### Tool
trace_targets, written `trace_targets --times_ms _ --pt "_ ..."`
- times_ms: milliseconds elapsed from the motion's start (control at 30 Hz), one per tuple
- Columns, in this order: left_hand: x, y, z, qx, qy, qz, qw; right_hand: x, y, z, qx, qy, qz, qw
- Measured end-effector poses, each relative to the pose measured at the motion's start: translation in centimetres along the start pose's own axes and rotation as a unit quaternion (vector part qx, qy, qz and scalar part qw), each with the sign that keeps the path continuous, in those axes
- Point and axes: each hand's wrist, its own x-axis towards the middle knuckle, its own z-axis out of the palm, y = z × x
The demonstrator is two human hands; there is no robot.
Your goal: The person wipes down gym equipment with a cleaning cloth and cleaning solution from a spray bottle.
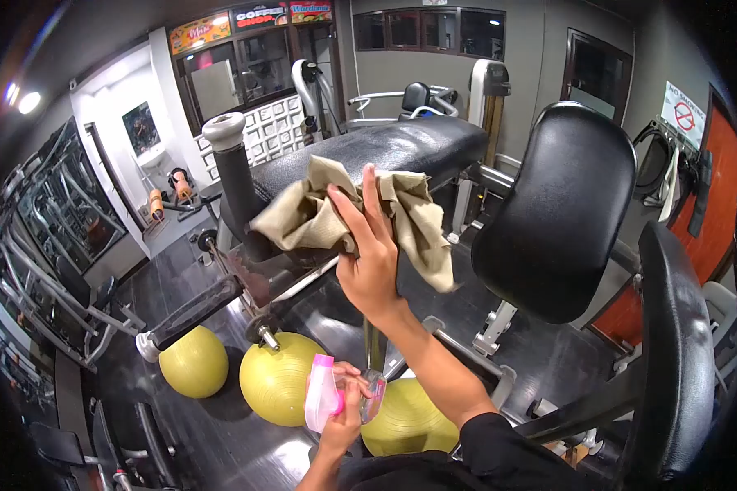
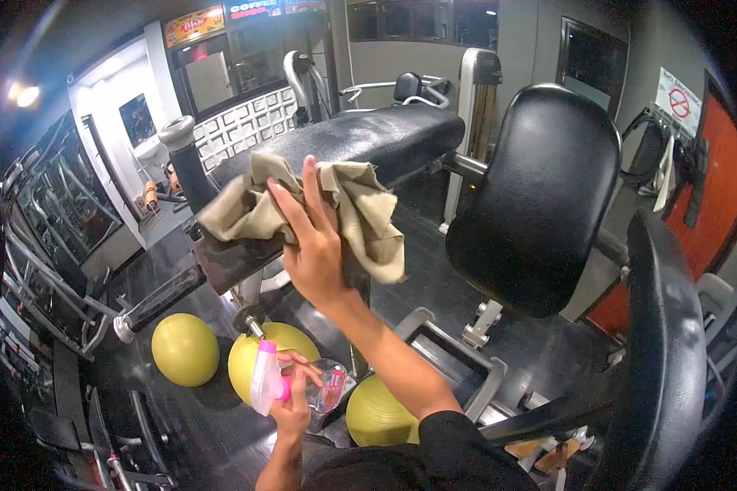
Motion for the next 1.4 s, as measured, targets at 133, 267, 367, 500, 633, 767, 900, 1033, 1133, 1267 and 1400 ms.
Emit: trace_targets --times_ms 133,267,367,500,633,767,900,1033,1133,1267,1400 --pt "-0.3 0.0 -0.5 0.013 0.003 0.015 1.0 0.1 -2.1 0.5 -0.098 -0.077 -0.124 0.984" --pt "-0.2 0.4 -0.8 0.003 0.025 0.033 0.999 -1.6 -1.3 0.3 -0.135 -0.144 -0.182 0.963" --pt "-0.8 0.0 -1.4 0.007 0.045 0.012 0.999 0.4 -3.5 -0.6 -0.174 -0.193 -0.127 0.957" --pt "-0.7 -0.2 -1.6 0.061 0.045 -0.01 0.997 1.7 -6.2 -0.3 -0.326 -0.242 -0.139 0.903" --pt "-0.8 0.0 -1.4 0.051 0.058 -0.016 0.997 0.4 -5.5 -0.4 -0.335 -0.242 -0.214 0.885" --pt "-0.9 -0.3 -1.9 0.034 0.037 -0.001 0.999 -1.2 -2.8 -2.8 -0.291 -0.291 -0.229 0.882" --pt "-0.9 -1.1 -2.1 0.0 0.048 0.005 0.999 -2.5 1.9 -3.9 -0.19 -0.234 -0.217 0.928" --pt "-0.7 -0.4 -1.7 -0.008 0.041 -0.009 0.999 -3.7 4.1 -2.9 -0.086 -0.137 -0.119 0.98" --pt "-0.8 -0.7 -2.1 0.014 0.046 -0.018 0.999 -1.8 2.3 -1.2 -0.021 0.009 -0.081 0.996" --pt "0.0 -0.6 -2.6 0.042 0.021 0.008 0.999 -0.3 0.0 0.8 0.02 -0.017 -0.05 0.998" --pt "0.6 0.1 -1.9 -0.02 0.062 -0.007 0.998 -4.7 0.4 0.7 -0.023 -0.055 -0.029 0.998"
